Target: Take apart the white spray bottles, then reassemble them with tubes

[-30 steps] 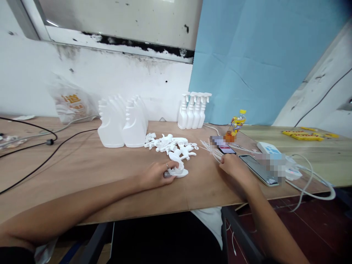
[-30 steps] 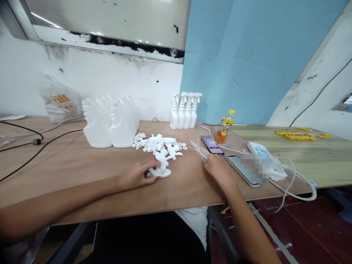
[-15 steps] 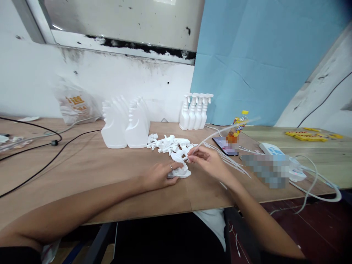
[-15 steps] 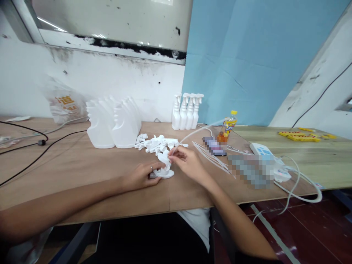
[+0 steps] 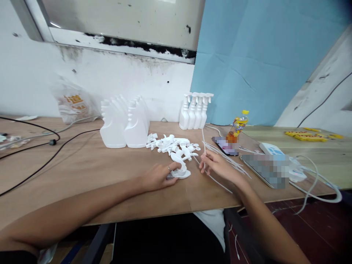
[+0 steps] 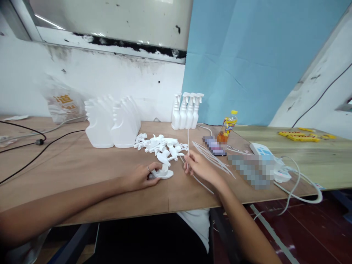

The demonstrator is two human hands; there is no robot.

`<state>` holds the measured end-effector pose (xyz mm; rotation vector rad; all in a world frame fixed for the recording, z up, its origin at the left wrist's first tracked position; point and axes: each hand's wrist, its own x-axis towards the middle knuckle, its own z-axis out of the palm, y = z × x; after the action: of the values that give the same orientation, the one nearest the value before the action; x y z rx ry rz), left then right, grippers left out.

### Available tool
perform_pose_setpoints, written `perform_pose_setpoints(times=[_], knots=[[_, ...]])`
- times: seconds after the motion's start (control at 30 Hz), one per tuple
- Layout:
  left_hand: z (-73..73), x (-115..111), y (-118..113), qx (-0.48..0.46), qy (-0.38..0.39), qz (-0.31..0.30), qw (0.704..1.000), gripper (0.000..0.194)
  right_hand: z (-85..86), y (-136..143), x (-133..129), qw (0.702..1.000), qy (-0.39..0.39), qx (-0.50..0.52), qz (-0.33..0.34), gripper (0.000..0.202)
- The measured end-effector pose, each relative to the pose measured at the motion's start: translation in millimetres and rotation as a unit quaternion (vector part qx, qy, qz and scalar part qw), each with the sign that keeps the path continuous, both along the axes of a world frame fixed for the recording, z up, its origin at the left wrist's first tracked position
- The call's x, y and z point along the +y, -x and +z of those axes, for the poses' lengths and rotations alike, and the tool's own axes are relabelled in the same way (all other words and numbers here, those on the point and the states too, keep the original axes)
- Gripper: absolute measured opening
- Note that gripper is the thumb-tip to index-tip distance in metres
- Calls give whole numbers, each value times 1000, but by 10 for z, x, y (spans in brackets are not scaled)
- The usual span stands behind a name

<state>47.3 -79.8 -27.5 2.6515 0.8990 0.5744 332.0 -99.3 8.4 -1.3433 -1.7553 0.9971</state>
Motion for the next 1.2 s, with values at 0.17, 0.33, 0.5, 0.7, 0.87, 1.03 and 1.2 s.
perform_pose_setpoints(times=[0.17, 0.33, 0.5, 0.7, 0.87, 1.03, 1.2], knots=[[24, 0, -2, -15, -16, -23, 1000, 34, -22, -272, 112, 992, 21, -15, -124, 21], [19, 5, 0, -28, -18, -33, 999, 32, -3, -416, 142, 990, 16, -58, -124, 19], [7, 22, 1, -36, -18, -34, 999, 31, -58, -495, 173, 985, -47, -162, -22, 25], [13, 32, 5, -47, -15, -36, 998, 28, -94, -481, 175, 976, -42, -214, -22, 18], [24, 8, 3, -22, -12, -28, 999, 30, -21, -572, 202, 969, -95, -189, -129, 21], [16, 3, 4, -10, -15, -23, 1000, 31, 99, -473, 143, 927, -256, -112, -248, 30], [8, 16, 12, -23, -19, -36, 999, 29, 134, 163, -127, 984, -158, 76, -42, 31]])
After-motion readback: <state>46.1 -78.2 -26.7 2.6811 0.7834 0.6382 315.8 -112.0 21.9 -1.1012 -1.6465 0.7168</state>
